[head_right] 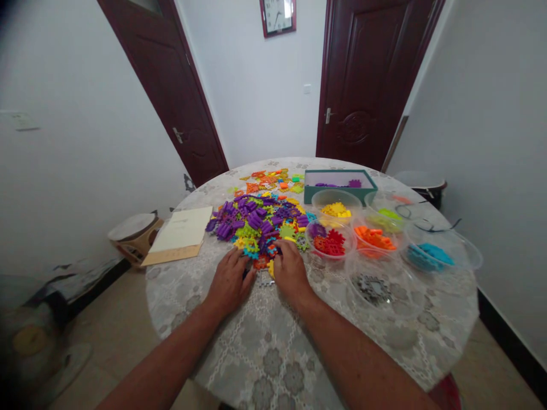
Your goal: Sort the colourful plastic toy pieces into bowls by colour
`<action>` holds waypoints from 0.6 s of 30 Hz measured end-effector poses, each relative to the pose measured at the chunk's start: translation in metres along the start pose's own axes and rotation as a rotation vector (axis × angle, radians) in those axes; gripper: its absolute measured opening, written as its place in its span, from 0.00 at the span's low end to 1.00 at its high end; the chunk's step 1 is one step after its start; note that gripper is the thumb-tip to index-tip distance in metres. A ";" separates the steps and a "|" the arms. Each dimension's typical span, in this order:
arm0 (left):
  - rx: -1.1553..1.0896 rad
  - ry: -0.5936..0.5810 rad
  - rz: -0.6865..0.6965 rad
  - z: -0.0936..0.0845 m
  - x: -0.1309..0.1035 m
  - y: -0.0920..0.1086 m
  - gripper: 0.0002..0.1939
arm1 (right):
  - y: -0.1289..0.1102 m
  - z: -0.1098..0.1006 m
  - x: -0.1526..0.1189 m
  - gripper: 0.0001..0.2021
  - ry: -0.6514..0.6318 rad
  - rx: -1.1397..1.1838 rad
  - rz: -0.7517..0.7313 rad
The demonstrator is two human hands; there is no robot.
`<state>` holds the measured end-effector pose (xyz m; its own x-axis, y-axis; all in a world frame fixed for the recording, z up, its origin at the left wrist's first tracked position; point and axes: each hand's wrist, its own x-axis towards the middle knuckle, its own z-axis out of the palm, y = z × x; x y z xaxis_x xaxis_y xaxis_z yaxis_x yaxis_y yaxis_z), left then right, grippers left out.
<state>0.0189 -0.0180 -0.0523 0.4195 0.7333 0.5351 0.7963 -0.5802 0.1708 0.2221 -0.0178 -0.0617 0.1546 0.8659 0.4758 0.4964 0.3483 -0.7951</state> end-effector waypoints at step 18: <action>-0.073 -0.114 0.143 -0.003 0.005 0.029 0.17 | -0.020 -0.044 -0.007 0.14 -0.393 -0.579 -0.072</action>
<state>0.0422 -0.0324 -0.0423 0.5762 0.6746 0.4614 0.6932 -0.7025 0.1615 0.2489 -0.0461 -0.0327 -0.1622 0.9514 0.2616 0.8855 0.2573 -0.3868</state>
